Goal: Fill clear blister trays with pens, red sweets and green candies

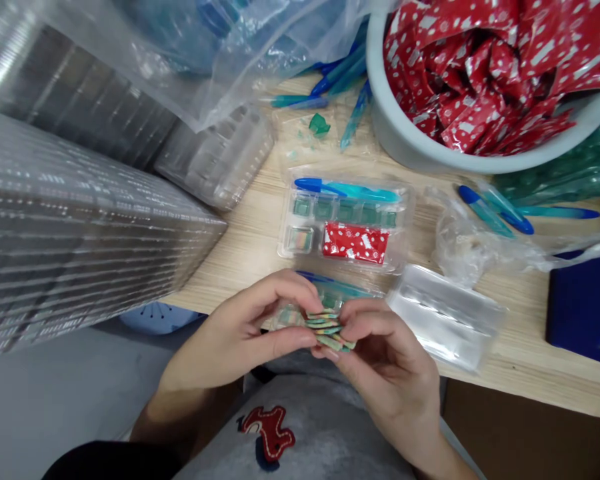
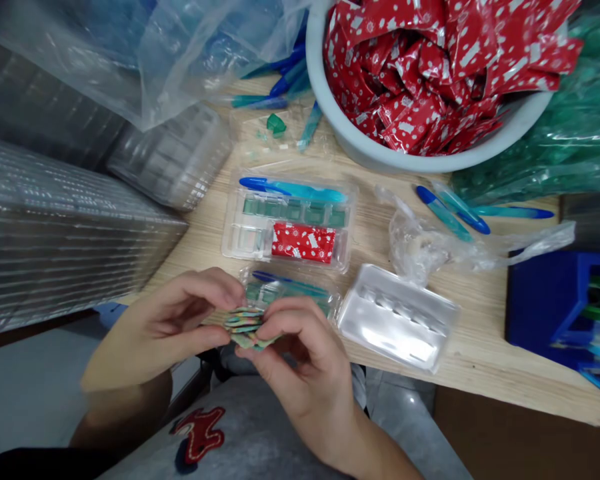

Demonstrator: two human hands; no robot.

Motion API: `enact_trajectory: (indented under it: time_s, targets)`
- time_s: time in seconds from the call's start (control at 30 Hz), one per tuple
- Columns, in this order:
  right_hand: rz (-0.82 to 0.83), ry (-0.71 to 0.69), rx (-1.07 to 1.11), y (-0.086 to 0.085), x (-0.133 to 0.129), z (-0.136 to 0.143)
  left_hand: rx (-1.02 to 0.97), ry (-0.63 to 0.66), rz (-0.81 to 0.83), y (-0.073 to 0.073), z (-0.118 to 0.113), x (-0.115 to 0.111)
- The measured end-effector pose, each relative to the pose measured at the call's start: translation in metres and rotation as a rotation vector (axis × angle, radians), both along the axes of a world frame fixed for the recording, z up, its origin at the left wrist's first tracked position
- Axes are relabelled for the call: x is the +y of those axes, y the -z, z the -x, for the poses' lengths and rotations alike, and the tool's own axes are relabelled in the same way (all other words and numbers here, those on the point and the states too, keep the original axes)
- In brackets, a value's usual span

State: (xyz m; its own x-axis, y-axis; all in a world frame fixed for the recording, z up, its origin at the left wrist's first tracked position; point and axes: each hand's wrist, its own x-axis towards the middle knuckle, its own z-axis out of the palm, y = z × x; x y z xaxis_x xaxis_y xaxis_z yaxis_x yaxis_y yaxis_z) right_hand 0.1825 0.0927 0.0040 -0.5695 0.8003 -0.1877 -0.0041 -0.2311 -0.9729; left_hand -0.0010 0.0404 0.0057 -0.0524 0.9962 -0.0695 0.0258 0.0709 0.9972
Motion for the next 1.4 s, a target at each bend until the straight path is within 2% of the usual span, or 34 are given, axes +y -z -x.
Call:
enact_trajectory:
  time_s: [0.13, 0.23, 0.4, 0.5, 0.63, 0.7, 0.77, 0.87, 0.97, 1.07, 1.23, 1.4]
  targets:
    - [-0.041, -0.052, -0.035, 0.000, 0.001, -0.001, -0.109, 0.008, 0.066, 0.003, 0.004, 0.001]
    - [-0.063, -0.059, -0.049, 0.000, 0.002, 0.000, -0.085, 0.000, 0.095, 0.003, 0.006, 0.002]
    - [-0.138, -0.098, -0.101, 0.001, 0.002, 0.001, -0.013, 0.076, 0.169, -0.001, 0.013, 0.004]
    - [-0.123, -0.085, -0.077, 0.005, 0.002, 0.001, 0.132, 0.034, 0.152, -0.005, 0.018, 0.007]
    - [-0.040, 0.009, -0.055, 0.008, 0.007, 0.001, 0.578, -0.105, 0.039, -0.012, 0.030, 0.024]
    - [-0.062, 0.069, -0.083, 0.008, 0.013, 0.000, 0.781, -0.059, -0.032, -0.013, 0.038, 0.037]
    - [-0.107, 0.124, -0.123, 0.009, 0.018, -0.003, 0.879, 0.067, -0.077, -0.012, 0.043, 0.047]
    - [-0.147, 0.186, -0.164, 0.012, 0.025, -0.005, 0.924, 0.192, -0.088, -0.008, 0.045, 0.056]
    - [-0.142, 0.217, -0.176, 0.016, 0.028, -0.006, 0.949, 0.228, -0.116, -0.006, 0.041, 0.056]
    - [-0.117, 0.234, -0.182, 0.019, 0.029, -0.004, 0.944, 0.214, -0.114, -0.006, 0.036, 0.055]
    - [-0.092, 0.246, -0.187, 0.022, 0.031, -0.001, 1.039, 0.182, -0.020, -0.006, 0.029, 0.054]
    - [-0.080, 0.266, -0.167, 0.022, 0.031, -0.001, 1.061, 0.101, -0.001, -0.001, 0.027, 0.052]
